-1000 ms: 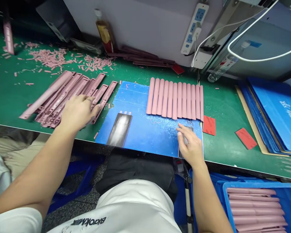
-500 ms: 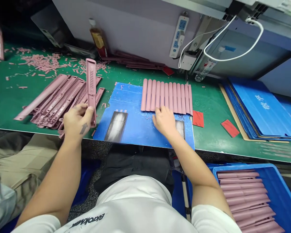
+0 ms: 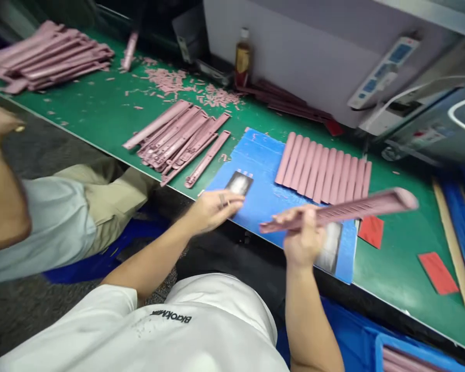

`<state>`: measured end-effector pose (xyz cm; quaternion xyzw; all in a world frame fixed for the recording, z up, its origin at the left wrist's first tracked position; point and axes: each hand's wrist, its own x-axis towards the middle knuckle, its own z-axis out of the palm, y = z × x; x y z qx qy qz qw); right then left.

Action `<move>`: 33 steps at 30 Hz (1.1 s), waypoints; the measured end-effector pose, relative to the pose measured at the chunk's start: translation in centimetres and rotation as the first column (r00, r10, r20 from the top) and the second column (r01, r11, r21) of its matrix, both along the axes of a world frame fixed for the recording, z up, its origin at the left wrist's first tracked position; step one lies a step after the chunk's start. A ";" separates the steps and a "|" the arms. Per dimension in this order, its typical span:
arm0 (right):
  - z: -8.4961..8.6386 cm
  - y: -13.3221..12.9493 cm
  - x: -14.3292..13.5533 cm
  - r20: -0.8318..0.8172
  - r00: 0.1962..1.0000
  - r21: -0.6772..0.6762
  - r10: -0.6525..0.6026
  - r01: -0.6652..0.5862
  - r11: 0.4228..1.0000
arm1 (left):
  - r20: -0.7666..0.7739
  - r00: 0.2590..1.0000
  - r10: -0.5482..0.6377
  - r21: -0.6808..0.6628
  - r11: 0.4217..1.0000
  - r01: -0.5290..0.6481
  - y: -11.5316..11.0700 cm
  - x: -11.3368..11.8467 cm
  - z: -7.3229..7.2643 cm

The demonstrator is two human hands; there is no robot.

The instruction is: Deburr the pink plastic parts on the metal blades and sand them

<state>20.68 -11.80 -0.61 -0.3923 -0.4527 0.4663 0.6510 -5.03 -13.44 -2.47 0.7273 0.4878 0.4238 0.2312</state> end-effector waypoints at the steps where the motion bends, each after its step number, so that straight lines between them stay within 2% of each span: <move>1: 0.2 0.5 0.5 -0.035 0.997 0.026 -0.072 0.073 0.997 | -0.102 0.982 0.156 0.037 0.987 -0.153 1.2 -1.8 0.2; 3: 0.4 1.3 1.1 -0.016 0.990 0.064 -0.140 0.141 0.988 | -0.324 0.856 0.403 0.060 0.912 -0.407 3.7 -5.4 0.4; 4: 0.4 1.6 1.1 0.020 0.988 0.079 -0.150 0.148 0.986 | -0.426 0.783 0.453 0.035 0.873 -0.486 4.9 -6.8 0.5; 5: 0.4 1.7 1.1 0.053 0.987 0.093 -0.152 0.147 0.985 | -0.504 0.733 0.457 -0.013 0.844 -0.536 6.0 -7.9 0.6; 6: 0.4 1.7 1.1 0.072 0.986 0.107 -0.148 0.140 0.984 | -0.543 0.713 0.445 -0.064 0.824 -0.563 6.9 -8.6 0.5; 7: 0.5 1.7 1.0 0.074 0.988 0.117 -0.137 0.128 0.985 | -0.531 0.725 0.438 -0.104 0.816 -0.569 7.6 -8.9 0.4; 8: 0.5 1.6 1.1 0.059 0.991 0.117 -0.122 0.115 0.986 | -0.460 0.770 0.442 -0.137 0.822 -0.553 8.0 -8.9 0.3; 9: 0.6 1.6 1.3 0.031 0.994 0.105 -0.106 0.102 0.989 | -0.321 0.834 0.448 -0.168 0.840 -0.516 8.1 -8.6 0.1; 10: 0.8 1.6 1.5 -0.001 0.996 0.077 -0.092 0.091 0.993 | -0.116 0.889 0.444 -0.201 0.866 -0.458 8.0 -8.1 0.0; 11: 1.0 1.6 1.9 -0.032 0.996 0.040 -0.088 0.090 0.995 | 0.127 0.901 0.416 -0.233 0.895 -0.380 7.6 -7.4 0.0; 12: 1.1 1.6 2.3 -0.054 0.994 0.001 -0.096 0.096 0.995 | 0.365 0.855 0.369 -0.258 0.922 -0.288 7.1 -6.6 0.0; 13: 1.3 1.6 2.6 -0.067 0.992 -0.027 -0.111 0.110 0.994 | 0.559 0.765 0.321 -0.270 0.942 -0.197 6.5 -5.6 0.1; 15: 1.4 1.5 3.1 -0.071 0.989 -0.047 -0.131 0.127 0.991 | 0.775 0.575 0.262 -0.267 0.961 -0.078 5.2 -3.4 0.6; 16: 1.4 1.4 3.3 -0.065 0.990 -0.046 -0.125 0.122 0.992 | 0.820 0.513 0.254 -0.268 0.962 -0.048 4.7 -2.3 0.9; 18: 1.2 1.1 3.3 -0.053 0.994 -0.039 -0.094 0.092 0.995 | 0.860 0.437 0.264 -0.289 0.957 -0.010 3.8 -0.3 1.5; 22: 0.7 0.5 3.1 -0.035 0.996 -0.022 -0.079 0.078 0.997 | 0.888 0.362 0.285 -0.331 0.941 0.073 2.5 2.2 2.1; 26: 0.4 0.3 3.1 -0.028 0.993 0.007 -0.115 0.116 0.993 | 0.890 0.351 0.290 -0.348 0.930 0.115 1.6 3.0 2.2; 33: -0.1 0.0 2.7 -0.022 0.996 0.030 -0.083 0.083 0.996 | 0.889 0.367 0.275 -0.345 0.928 0.139 0.5 3.8 1.8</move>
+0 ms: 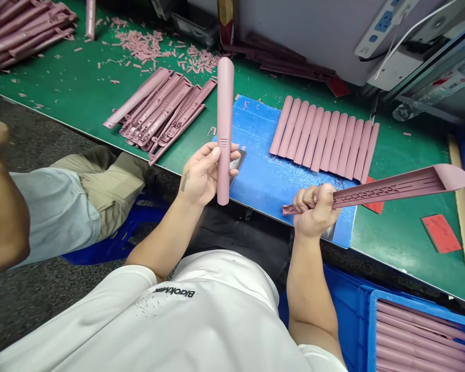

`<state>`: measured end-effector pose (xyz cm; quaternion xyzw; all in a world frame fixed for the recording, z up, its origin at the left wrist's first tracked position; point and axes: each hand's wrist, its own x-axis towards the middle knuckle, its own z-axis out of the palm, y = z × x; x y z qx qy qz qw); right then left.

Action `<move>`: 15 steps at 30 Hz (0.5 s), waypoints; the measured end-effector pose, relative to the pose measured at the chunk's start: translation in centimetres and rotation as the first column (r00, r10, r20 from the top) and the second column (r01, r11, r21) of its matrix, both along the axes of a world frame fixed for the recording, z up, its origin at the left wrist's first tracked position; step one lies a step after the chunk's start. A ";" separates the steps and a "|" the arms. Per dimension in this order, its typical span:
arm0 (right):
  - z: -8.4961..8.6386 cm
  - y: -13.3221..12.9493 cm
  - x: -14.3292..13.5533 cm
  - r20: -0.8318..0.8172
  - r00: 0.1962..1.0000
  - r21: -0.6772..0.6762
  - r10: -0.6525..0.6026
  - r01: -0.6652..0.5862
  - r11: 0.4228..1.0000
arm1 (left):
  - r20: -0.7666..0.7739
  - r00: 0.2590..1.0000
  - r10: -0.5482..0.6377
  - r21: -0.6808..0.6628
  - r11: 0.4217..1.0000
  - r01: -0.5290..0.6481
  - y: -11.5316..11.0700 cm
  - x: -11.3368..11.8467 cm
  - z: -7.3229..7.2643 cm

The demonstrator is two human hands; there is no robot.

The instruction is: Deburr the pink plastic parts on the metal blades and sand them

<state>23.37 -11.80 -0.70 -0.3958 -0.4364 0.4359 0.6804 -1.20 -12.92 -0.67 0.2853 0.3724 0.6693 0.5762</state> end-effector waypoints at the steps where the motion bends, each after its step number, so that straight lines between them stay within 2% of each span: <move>1: 0.2 -0.1 0.2 0.010 1.000 -0.004 -0.002 0.002 1.000 | -0.015 1.000 0.000 -0.001 1.000 0.000 0.0 -0.1 0.0; 3: 0.9 0.0 1.1 0.050 0.998 0.026 -0.038 0.037 0.999 | -0.056 0.998 0.012 -0.001 1.000 -0.012 0.4 -0.6 0.3; 5: 1.8 0.3 2.9 0.087 0.984 0.120 -0.158 0.147 0.982 | -0.107 0.992 0.062 0.017 0.998 -0.061 1.5 -1.6 0.7; 7: 2.5 0.9 5.2 0.090 0.947 0.184 -0.308 0.289 0.940 | -0.193 0.967 0.167 0.057 0.986 -0.159 3.0 -2.7 1.1; 9: 2.5 1.2 7.5 0.086 0.903 0.152 -0.420 0.405 0.902 | -0.327 0.898 0.294 0.093 0.956 -0.279 4.4 -3.4 1.0; 10: 2.2 1.1 8.4 0.094 0.894 0.125 -0.438 0.426 0.896 | -0.401 0.854 0.332 0.101 0.942 -0.319 5.0 -3.6 0.8; 12: 1.3 0.7 9.5 0.114 0.910 0.111 -0.398 0.386 0.916 | -0.512 0.783 0.353 0.106 0.931 -0.350 5.6 -3.7 0.0; 15: -0.1 0.7 10.2 0.129 0.954 0.117 -0.270 0.255 0.960 | -0.590 0.741 0.319 0.136 0.945 -0.298 5.7 -3.2 -1.3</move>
